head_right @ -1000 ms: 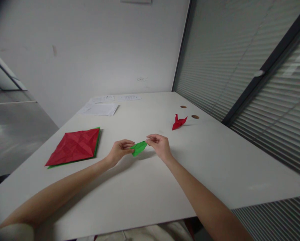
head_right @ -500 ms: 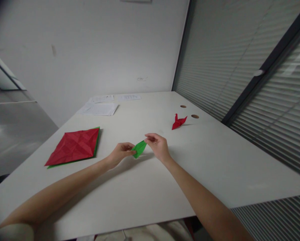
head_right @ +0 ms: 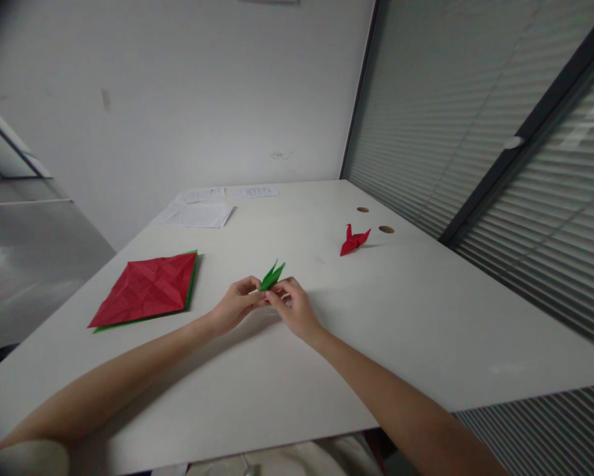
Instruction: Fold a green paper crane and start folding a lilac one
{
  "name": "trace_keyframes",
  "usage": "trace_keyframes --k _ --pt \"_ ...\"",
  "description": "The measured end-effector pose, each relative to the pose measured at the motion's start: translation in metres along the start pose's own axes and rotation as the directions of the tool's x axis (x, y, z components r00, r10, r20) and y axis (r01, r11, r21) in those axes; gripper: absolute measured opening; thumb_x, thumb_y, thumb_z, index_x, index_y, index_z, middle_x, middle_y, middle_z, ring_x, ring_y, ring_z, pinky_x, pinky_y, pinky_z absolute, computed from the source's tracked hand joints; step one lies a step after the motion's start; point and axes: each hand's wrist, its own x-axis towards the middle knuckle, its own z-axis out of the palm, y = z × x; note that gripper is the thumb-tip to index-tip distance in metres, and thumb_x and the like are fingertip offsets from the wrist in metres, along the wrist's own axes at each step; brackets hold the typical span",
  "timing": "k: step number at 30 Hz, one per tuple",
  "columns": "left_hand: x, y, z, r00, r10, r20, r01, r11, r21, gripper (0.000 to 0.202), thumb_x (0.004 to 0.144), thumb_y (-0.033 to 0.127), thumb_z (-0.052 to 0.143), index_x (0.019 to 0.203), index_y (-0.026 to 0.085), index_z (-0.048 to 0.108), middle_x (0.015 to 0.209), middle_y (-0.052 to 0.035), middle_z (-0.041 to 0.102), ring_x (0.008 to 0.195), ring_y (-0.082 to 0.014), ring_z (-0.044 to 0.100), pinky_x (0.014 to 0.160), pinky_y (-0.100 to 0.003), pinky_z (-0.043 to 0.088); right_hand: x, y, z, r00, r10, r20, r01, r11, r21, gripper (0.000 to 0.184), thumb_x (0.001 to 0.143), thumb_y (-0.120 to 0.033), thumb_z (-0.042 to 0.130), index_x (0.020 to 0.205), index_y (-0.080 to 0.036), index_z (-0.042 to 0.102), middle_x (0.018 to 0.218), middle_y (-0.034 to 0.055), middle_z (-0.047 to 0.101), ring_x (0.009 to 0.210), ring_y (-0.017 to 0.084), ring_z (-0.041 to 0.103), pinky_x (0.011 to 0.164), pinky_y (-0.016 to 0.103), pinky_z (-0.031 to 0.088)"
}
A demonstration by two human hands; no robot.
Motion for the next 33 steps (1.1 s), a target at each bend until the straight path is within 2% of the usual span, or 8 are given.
trace_keyframes --k 6,11,14,22,33 --pt "0.005 -0.006 -0.007 0.997 0.070 0.035 -0.073 0.992 0.106 0.027 0.062 0.026 0.083 0.074 0.013 0.062 0.084 -0.0044 0.069 0.082 -0.0150 0.063 0.083 -0.030 0.047 0.004 0.001 -0.005 0.999 0.023 -0.026 -0.022 1.000 0.018 0.023 0.083 -0.042 0.060 0.082 -0.019 0.064 0.087 0.0043 0.058 0.079 0.016 0.060 0.066 0.027 0.050" --pt "0.005 -0.009 -0.010 0.996 0.086 0.038 -0.092 0.976 0.196 0.030 0.061 0.030 0.084 0.078 0.012 0.067 0.085 -0.0052 0.071 0.078 -0.0160 0.065 0.082 -0.032 0.049 0.006 0.004 -0.005 0.998 0.041 -0.049 -0.039 0.999 0.034 0.023 0.079 -0.042 0.064 0.080 -0.019 0.062 0.088 0.0043 0.059 0.075 0.015 0.060 0.062 0.026 0.050" --pt "0.005 -0.008 -0.009 0.995 0.093 0.033 -0.098 0.975 0.202 0.031 0.059 0.032 0.084 0.076 0.012 0.068 0.085 -0.0057 0.072 0.078 -0.0172 0.066 0.082 -0.034 0.051 0.006 0.005 -0.005 0.996 0.081 -0.031 -0.079 0.995 0.057 0.025 0.075 -0.042 0.067 0.083 -0.019 0.061 0.090 0.0043 0.059 0.074 0.015 0.061 0.061 0.026 0.050" --pt "0.006 -0.007 -0.008 0.995 0.100 0.026 -0.104 0.969 0.223 0.032 0.058 0.034 0.085 0.078 0.012 0.071 0.095 -0.0093 0.074 0.085 -0.0209 0.069 0.089 -0.039 0.052 0.009 0.004 -0.005 0.984 0.177 -0.005 -0.174 0.974 0.145 0.031 0.071 -0.047 0.068 0.080 -0.019 0.058 0.079 0.0023 0.062 0.072 0.016 0.062 0.060 0.026 0.048" --pt "0.004 -0.004 -0.006 0.996 0.090 -0.013 -0.084 0.970 0.227 0.032 0.058 0.033 0.085 0.080 0.013 0.074 0.090 -0.0089 0.075 0.082 -0.0215 0.069 0.089 -0.038 0.052 0.011 -0.002 -0.008 0.986 0.164 0.005 -0.163 0.976 0.142 0.030 0.074 -0.048 0.065 0.080 -0.019 0.059 0.076 0.0017 0.064 0.068 0.015 0.060 0.061 0.027 0.049"
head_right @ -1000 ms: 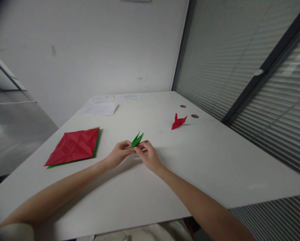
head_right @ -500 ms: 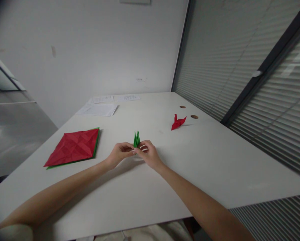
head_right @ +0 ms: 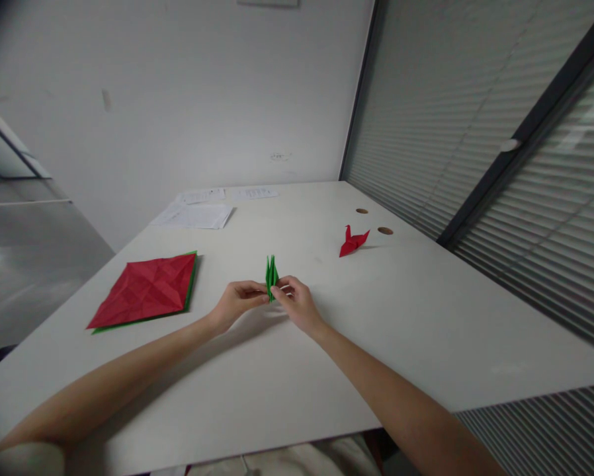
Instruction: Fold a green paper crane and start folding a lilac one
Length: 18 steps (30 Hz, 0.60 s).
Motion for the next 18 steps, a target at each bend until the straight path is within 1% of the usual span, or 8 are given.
trace_keyframes --k 5,7,10,13,16,18 --pt "-0.002 0.004 0.001 0.998 0.016 0.063 -0.020 0.998 0.062 0.032 0.067 0.033 0.078 0.092 0.014 0.075 0.098 -0.0089 0.074 0.088 -0.0229 0.067 0.090 -0.038 0.049 0.000 0.003 0.001 1.000 0.031 0.005 -0.031 0.999 0.044 0.033 0.064 -0.041 0.075 0.081 -0.020 0.058 0.078 0.0011 0.064 0.067 0.015 0.061 0.057 0.026 0.048" --pt "-0.002 0.006 0.001 0.997 0.027 0.066 -0.032 0.996 0.083 0.029 0.070 0.031 0.075 0.093 0.014 0.076 0.098 -0.0083 0.074 0.088 -0.0224 0.066 0.088 -0.036 0.049 0.000 0.002 0.000 0.999 0.040 -0.001 -0.040 0.998 0.045 0.031 0.064 -0.039 0.074 0.081 -0.020 0.058 0.078 0.0009 0.064 0.067 0.015 0.061 0.059 0.026 0.048" --pt "-0.001 0.005 -0.001 0.999 0.047 0.025 -0.049 0.995 0.084 0.024 0.070 0.026 0.073 0.089 0.013 0.077 0.093 -0.0078 0.074 0.084 -0.0214 0.065 0.082 -0.033 0.049 0.000 -0.002 0.000 0.999 0.052 0.001 -0.052 0.997 0.062 0.024 0.068 -0.037 0.070 0.080 -0.019 0.060 0.077 0.0010 0.065 0.069 0.015 0.061 0.064 0.027 0.048" --pt "0.000 0.001 -0.004 0.999 0.044 -0.020 -0.042 0.997 0.059 0.021 0.068 0.022 0.071 0.086 0.013 0.077 0.088 -0.0078 0.074 0.080 -0.0198 0.065 0.078 -0.030 0.048 0.000 -0.003 0.000 0.997 0.082 0.011 -0.082 0.991 0.101 0.018 0.070 -0.034 0.066 0.076 -0.019 0.062 0.071 0.0002 0.064 0.067 0.015 0.059 0.065 0.027 0.046" --pt "0.002 -0.003 -0.006 0.997 0.041 -0.066 -0.041 0.999 0.012 0.019 0.064 0.020 0.071 0.081 0.013 0.076 0.083 -0.0069 0.074 0.076 -0.0178 0.064 0.076 -0.029 0.048 0.001 -0.001 0.000 0.993 0.118 0.010 -0.118 0.983 0.139 0.016 0.068 -0.032 0.067 0.072 -0.018 0.063 0.066 -0.0010 0.062 0.064 0.014 0.057 0.064 0.027 0.045" --pt "0.002 -0.005 -0.006 0.997 0.035 -0.066 -0.036 0.999 -0.013 0.017 0.064 0.020 0.071 0.078 0.012 0.075 0.081 -0.0061 0.074 0.074 -0.0165 0.063 0.074 -0.028 0.047 0.001 0.001 0.001 0.989 0.146 0.011 -0.145 0.972 0.186 0.017 0.067 -0.033 0.069 0.070 -0.017 0.063 0.066 -0.0007 0.063 0.065 0.014 0.057 0.065 0.027 0.045"
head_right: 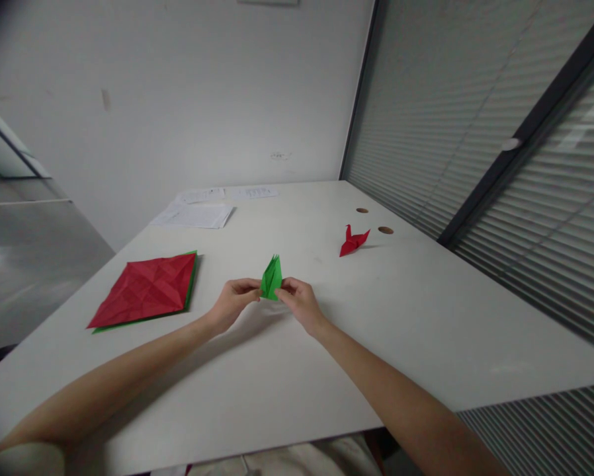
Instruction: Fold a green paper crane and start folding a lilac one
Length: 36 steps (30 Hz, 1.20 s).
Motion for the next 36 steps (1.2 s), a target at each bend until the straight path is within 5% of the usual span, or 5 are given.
trace_keyframes --k 6,14,22,30,36 --pt "-0.001 0.001 0.001 0.998 -0.059 -0.016 0.059 0.998 -0.039 0.016 0.060 0.018 0.073 0.074 0.011 0.072 0.072 -0.0033 0.071 0.067 -0.0139 0.061 0.071 -0.026 0.046 0.001 0.009 -0.001 0.996 0.064 0.067 -0.074 0.986 0.152 0.024 0.068 -0.038 0.074 0.080 -0.017 0.069 0.075 0.0025 0.069 0.069 0.016 0.061 0.071 0.029 0.047" --pt "-0.001 0.004 0.003 0.999 -0.038 -0.028 0.039 0.999 0.023 0.024 0.059 0.026 0.081 0.077 0.011 0.071 0.073 -0.0054 0.071 0.067 -0.0153 0.063 0.069 -0.028 0.048 0.000 0.004 -0.002 1.000 -0.019 0.005 0.019 0.999 0.029 0.023 0.065 -0.036 0.076 0.074 -0.017 0.069 0.073 0.0026 0.068 0.067 0.015 0.059 0.068 0.030 0.047" --pt "0.001 0.003 0.003 0.997 0.066 -0.036 -0.066 0.998 -0.001 0.036 0.059 0.024 0.082 0.089 0.014 0.066 0.078 -0.0034 0.071 0.067 -0.0131 0.064 0.068 -0.026 0.050 -0.001 0.003 0.002 0.992 -0.076 -0.096 0.090 0.986 0.143 0.052 0.060 -0.028 0.079 0.106 -0.023 0.055 0.069 -0.0038 0.064 0.067 0.013 0.061 0.068 0.029 0.050" --pt "-0.001 0.007 0.005 1.000 0.003 0.031 -0.005 0.998 0.063 0.031 0.065 0.027 0.078 0.090 0.010 0.071 0.087 -0.0081 0.072 0.075 -0.0164 0.063 0.073 -0.029 0.048 0.001 0.000 0.000 0.998 -0.044 -0.048 0.050 0.991 0.124 0.035 0.056 -0.032 0.082 0.083 -0.018 0.065 0.077 0.0031 0.069 0.072 0.017 0.063 0.071 0.032 0.052" --pt "0.000 0.005 0.003 0.993 0.113 -0.016 -0.110 0.985 0.132 0.025 0.069 0.033 0.075 0.083 0.012 0.075 0.077 -0.0048 0.070 0.070 -0.0149 0.059 0.069 -0.027 0.046 -0.002 -0.003 0.001 0.999 -0.032 -0.042 0.036 0.992 0.123 0.032 0.057 -0.031 0.082 0.081 -0.018 0.066 0.071 0.0011 0.067 0.065 0.014 0.059 0.059 0.027 0.047"
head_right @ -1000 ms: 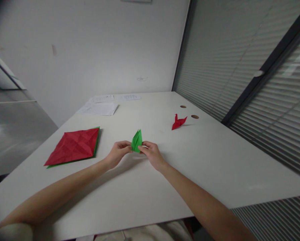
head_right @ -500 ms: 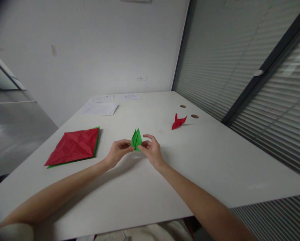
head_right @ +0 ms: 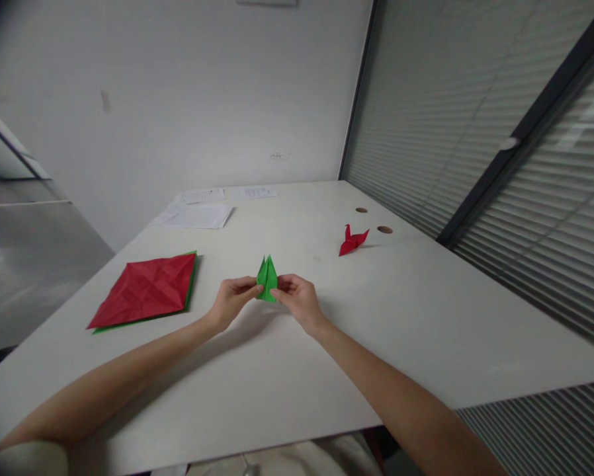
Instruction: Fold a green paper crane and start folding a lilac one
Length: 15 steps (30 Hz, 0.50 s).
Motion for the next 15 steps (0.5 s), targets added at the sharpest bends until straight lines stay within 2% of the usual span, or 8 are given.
trace_keyframes --k 2,5,11,15 --pt "0.0006 -0.0008 -0.0009 0.999 0.035 -0.019 -0.034 0.999 0.013 0.022 0.069 0.033 0.075 0.075 0.012 0.075 0.069 -0.0027 0.066 0.065 -0.0128 0.055 0.063 -0.025 0.043 -0.0009 -0.0007 0.0010 1.000 -0.002 -0.006 0.002 1.000 0.014 0.031 0.058 -0.030 0.082 0.080 -0.018 0.065 0.071 0.0006 0.066 0.064 0.013 0.058 0.058 0.026 0.047" --pt "0.0012 0.0000 -0.0008 1.000 0.020 -0.014 -0.020 1.000 0.006 0.023 0.068 0.035 0.076 0.072 0.011 0.073 0.066 -0.0023 0.064 0.062 -0.0113 0.053 0.059 -0.024 0.041 -0.0012 -0.0015 0.0016 1.000 -0.017 -0.004 0.017 1.000 0.016 0.030 0.058 -0.031 0.081 0.080 -0.018 0.065 0.070 0.0002 0.065 0.063 0.012 0.058 0.059 0.026 0.047" --pt "-0.0006 0.0053 0.0025 0.993 -0.104 0.055 0.107 0.993 -0.050 0.036 0.063 0.036 0.080 0.086 0.010 0.071 0.082 -0.0080 0.071 0.069 -0.0165 0.063 0.065 -0.029 0.052 0.0002 0.0020 -0.0005 0.999 -0.044 0.020 0.045 0.997 -0.061 0.033 0.060 -0.039 0.080 0.079 -0.018 0.062 0.070 0.0011 0.064 0.062 0.014 0.057 0.055 0.027 0.046" --pt "-0.0015 0.0047 0.0029 0.990 -0.129 0.055 0.133 0.989 -0.072 0.039 0.058 0.033 0.083 0.087 0.010 0.069 0.080 -0.0067 0.071 0.068 -0.0177 0.065 0.063 -0.032 0.056 -0.0032 0.0066 -0.0022 0.982 -0.185 0.026 0.187 0.969 -0.162 0.039 0.068 -0.036 0.075 0.101 -0.022 0.061 0.078 -0.0004 0.059 0.064 0.013 0.057 0.059 0.027 0.049"
